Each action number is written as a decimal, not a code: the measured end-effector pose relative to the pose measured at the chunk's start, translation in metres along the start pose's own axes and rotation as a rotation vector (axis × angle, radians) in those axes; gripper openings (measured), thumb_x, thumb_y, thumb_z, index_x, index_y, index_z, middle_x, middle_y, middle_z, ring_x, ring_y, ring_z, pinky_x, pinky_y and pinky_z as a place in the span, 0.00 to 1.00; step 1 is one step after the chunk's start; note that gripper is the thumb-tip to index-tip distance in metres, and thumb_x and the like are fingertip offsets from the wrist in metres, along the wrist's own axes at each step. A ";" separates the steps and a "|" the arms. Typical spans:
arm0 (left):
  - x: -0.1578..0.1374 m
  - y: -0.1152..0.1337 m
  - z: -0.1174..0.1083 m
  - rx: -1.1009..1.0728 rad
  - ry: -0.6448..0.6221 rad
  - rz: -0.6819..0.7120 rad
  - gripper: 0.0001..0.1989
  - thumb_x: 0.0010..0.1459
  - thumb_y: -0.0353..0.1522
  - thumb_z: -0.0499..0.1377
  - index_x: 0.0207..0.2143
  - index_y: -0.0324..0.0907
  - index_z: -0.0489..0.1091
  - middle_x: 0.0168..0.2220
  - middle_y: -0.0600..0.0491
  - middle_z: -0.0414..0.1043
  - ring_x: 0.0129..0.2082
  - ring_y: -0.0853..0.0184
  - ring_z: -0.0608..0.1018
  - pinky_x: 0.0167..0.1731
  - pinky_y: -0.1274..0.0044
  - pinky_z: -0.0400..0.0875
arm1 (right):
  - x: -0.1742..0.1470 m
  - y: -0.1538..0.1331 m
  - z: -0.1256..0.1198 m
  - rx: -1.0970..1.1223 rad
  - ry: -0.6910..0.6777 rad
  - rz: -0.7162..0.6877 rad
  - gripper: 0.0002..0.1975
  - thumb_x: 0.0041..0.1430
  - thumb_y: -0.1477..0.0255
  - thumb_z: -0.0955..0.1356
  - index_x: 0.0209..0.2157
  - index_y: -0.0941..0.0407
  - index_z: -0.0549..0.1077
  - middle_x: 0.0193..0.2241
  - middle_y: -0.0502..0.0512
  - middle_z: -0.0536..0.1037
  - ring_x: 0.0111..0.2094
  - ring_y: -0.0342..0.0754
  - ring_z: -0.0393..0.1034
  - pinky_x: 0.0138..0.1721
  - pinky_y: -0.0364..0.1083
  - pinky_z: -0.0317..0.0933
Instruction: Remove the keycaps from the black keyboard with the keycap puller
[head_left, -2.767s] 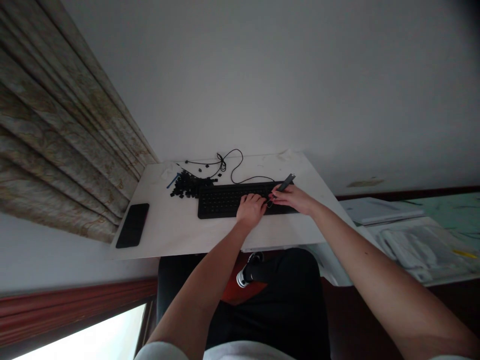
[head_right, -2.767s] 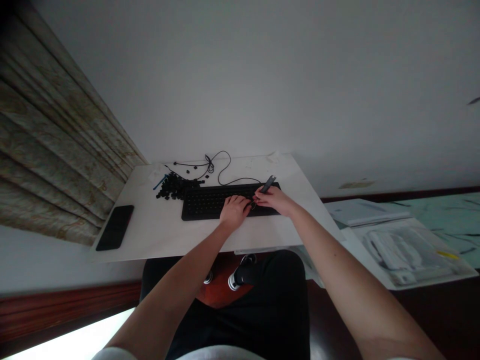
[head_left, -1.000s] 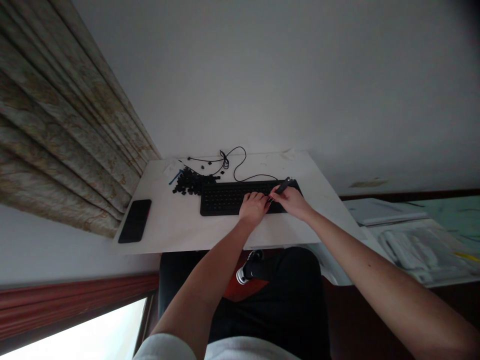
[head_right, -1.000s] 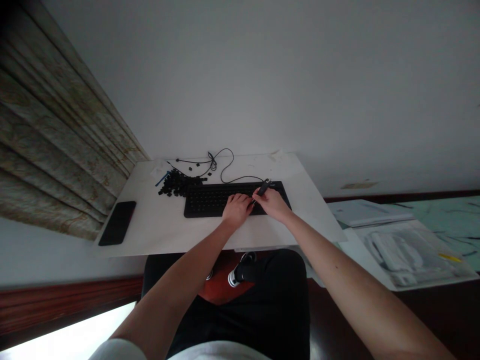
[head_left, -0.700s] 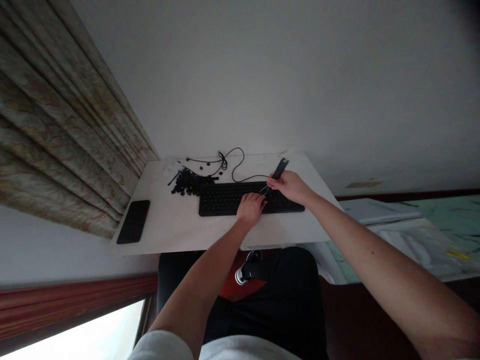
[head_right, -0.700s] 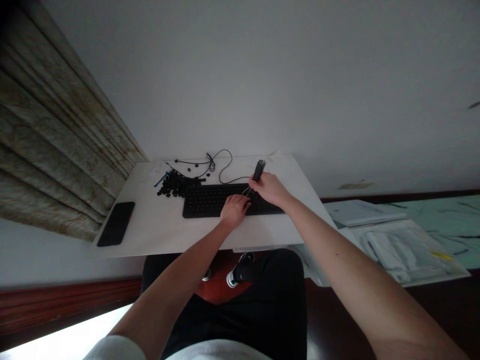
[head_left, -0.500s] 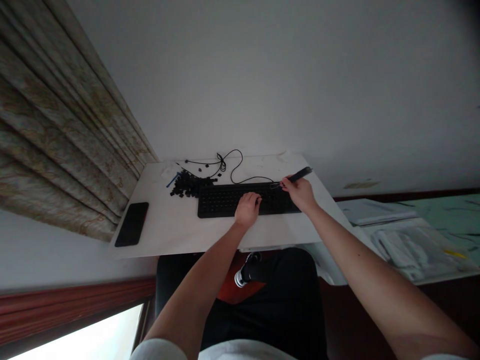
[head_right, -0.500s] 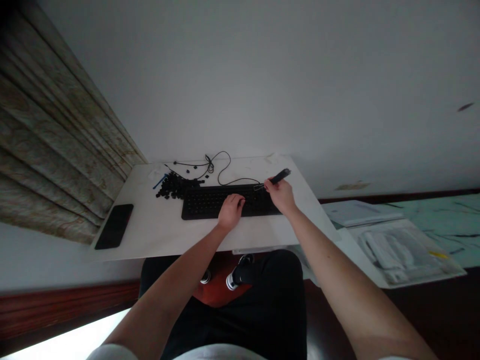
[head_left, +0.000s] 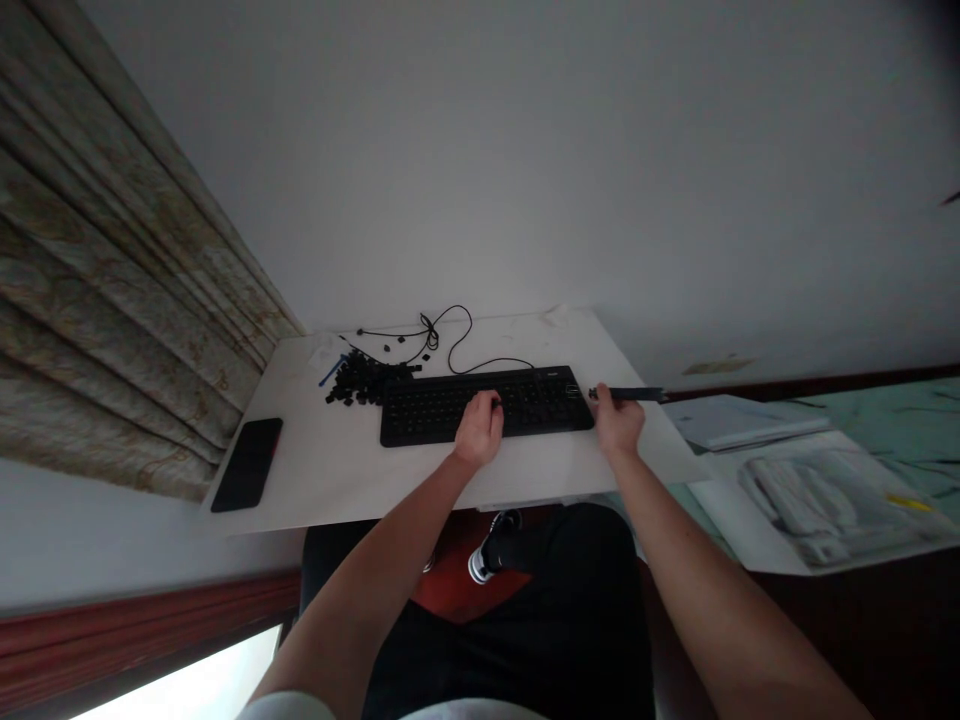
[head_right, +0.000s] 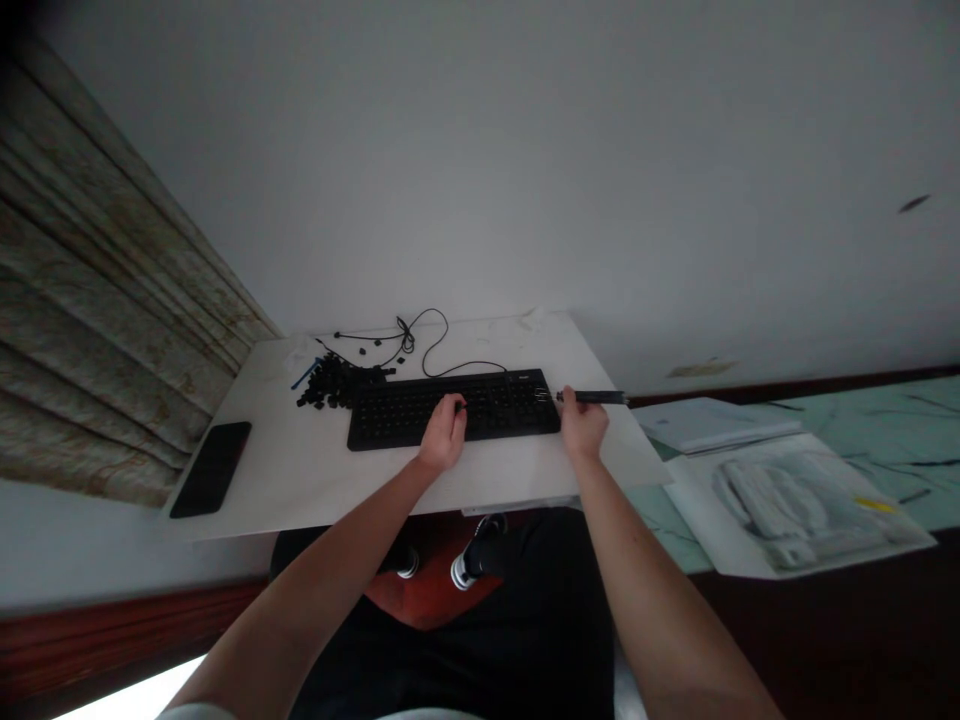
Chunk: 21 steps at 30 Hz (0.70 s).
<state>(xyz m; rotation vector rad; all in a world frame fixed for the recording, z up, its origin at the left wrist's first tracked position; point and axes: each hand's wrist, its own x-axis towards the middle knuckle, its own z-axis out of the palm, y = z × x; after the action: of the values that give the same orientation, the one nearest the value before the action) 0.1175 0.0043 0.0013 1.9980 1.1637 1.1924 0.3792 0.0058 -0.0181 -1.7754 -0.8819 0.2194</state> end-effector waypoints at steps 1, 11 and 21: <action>0.003 0.000 -0.002 -0.037 0.029 -0.016 0.11 0.67 0.30 0.49 0.48 0.41 0.68 0.42 0.45 0.71 0.45 0.59 0.74 0.51 0.66 0.67 | 0.000 -0.001 0.000 -0.016 -0.005 -0.007 0.28 0.56 0.51 0.66 0.31 0.63 0.80 0.29 0.68 0.82 0.33 0.61 0.78 0.40 0.55 0.68; 0.059 -0.059 -0.130 0.345 0.092 -0.216 0.12 0.59 0.32 0.62 0.45 0.40 0.77 0.45 0.44 0.72 0.50 0.54 0.73 0.56 0.63 0.64 | 0.000 0.002 0.000 -0.069 -0.047 -0.029 0.30 0.56 0.48 0.64 0.31 0.62 0.80 0.30 0.69 0.82 0.37 0.64 0.78 0.42 0.55 0.67; 0.073 -0.085 -0.188 -0.385 0.294 -0.623 0.11 0.57 0.31 0.61 0.43 0.39 0.75 0.40 0.47 0.77 0.41 0.65 0.78 0.47 0.70 0.73 | 0.001 0.002 0.001 -0.118 -0.028 -0.003 0.30 0.54 0.46 0.65 0.29 0.62 0.79 0.27 0.69 0.81 0.35 0.64 0.77 0.40 0.56 0.66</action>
<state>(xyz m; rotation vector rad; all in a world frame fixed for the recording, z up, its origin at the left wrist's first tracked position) -0.0655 0.1117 0.0545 1.0819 1.4245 1.2663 0.3800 0.0071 -0.0202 -1.8844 -0.9343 0.1942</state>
